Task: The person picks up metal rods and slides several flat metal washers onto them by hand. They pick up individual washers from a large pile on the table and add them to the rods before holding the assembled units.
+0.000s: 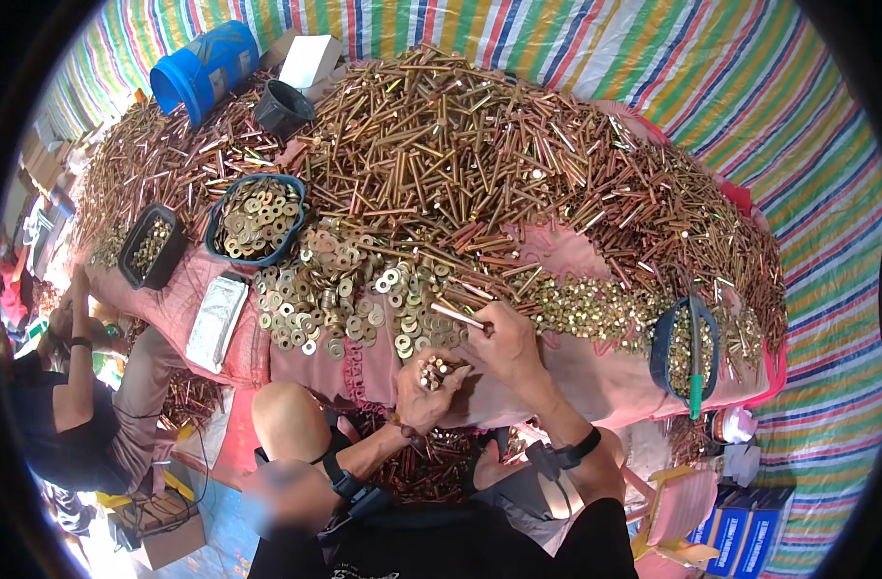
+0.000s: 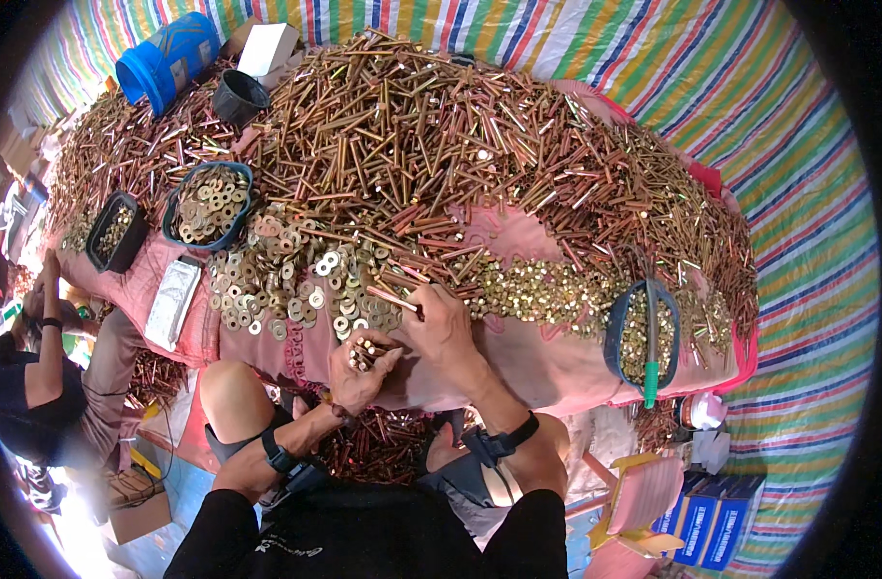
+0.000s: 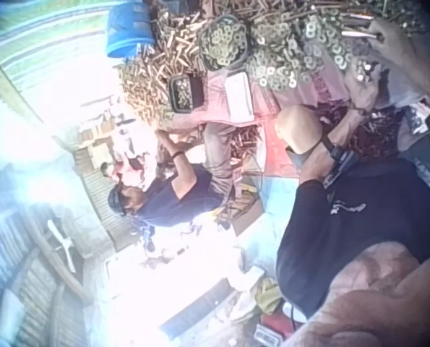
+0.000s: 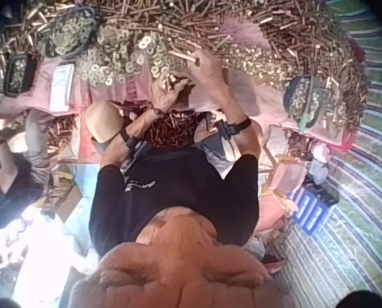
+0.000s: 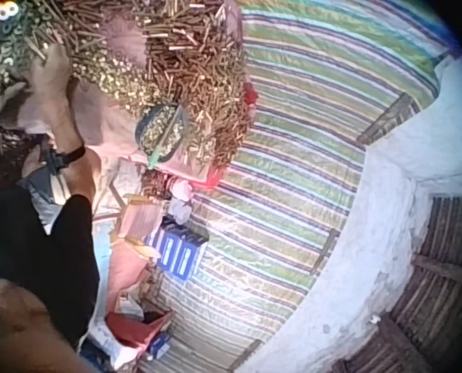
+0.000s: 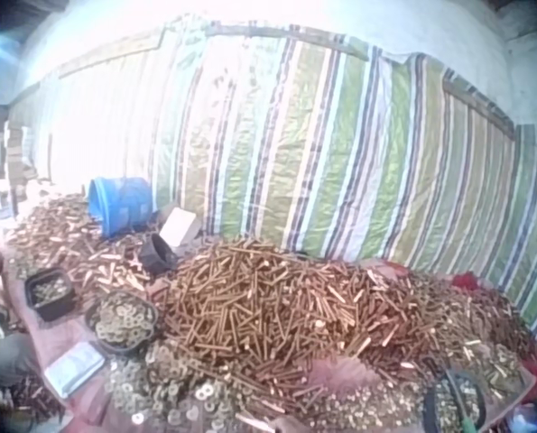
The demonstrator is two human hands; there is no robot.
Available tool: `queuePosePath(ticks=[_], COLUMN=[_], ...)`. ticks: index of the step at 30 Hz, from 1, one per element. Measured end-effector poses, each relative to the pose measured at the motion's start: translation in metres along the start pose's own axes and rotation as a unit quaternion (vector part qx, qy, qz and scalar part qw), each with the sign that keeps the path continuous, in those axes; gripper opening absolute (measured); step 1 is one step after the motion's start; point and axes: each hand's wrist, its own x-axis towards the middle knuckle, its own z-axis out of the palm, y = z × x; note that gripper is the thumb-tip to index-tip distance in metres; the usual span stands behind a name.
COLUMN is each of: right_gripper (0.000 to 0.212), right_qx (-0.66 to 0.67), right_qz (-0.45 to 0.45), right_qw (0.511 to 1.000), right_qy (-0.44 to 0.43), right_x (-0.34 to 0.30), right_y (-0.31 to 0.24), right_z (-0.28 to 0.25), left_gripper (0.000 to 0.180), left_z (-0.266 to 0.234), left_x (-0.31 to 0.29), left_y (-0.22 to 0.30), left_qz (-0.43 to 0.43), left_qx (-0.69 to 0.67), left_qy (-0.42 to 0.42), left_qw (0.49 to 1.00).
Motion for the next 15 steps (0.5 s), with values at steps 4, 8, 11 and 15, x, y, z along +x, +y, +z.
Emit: queuePosePath(ticks=[4, 8, 11, 15], right_gripper=[0.015, 0.015, 0.016, 0.018], right_qx=[0.146, 0.203, 0.235, 0.219], right_qz=[0.107, 0.142, 0.205, 0.12], right_qw=[0.983, 0.969, 0.945, 0.96], right_qy=[0.017, -0.003, -0.101, -0.125], right_x=[0.006, 0.01, 0.004, 0.0], right_y=[-0.001, -0.025, -0.032, -0.037], right_z=[-0.02, -0.053, -0.062, -0.054], left_gripper=[0.021, 0.024, 0.027, 0.021], left_z=[0.005, 0.006, 0.004, -0.002], left_x=[-0.003, -0.001, 0.0, 0.003], left_y=[-0.002, 0.006, 0.007, 0.002], left_qz=[0.022, 0.081, 0.091, 0.173], left_qx=[-0.047, -0.032, 0.029, 0.121], left_qy=[0.017, 0.034, 0.066, 0.036], left_qw=[0.999, 0.996, 0.993, 0.977])
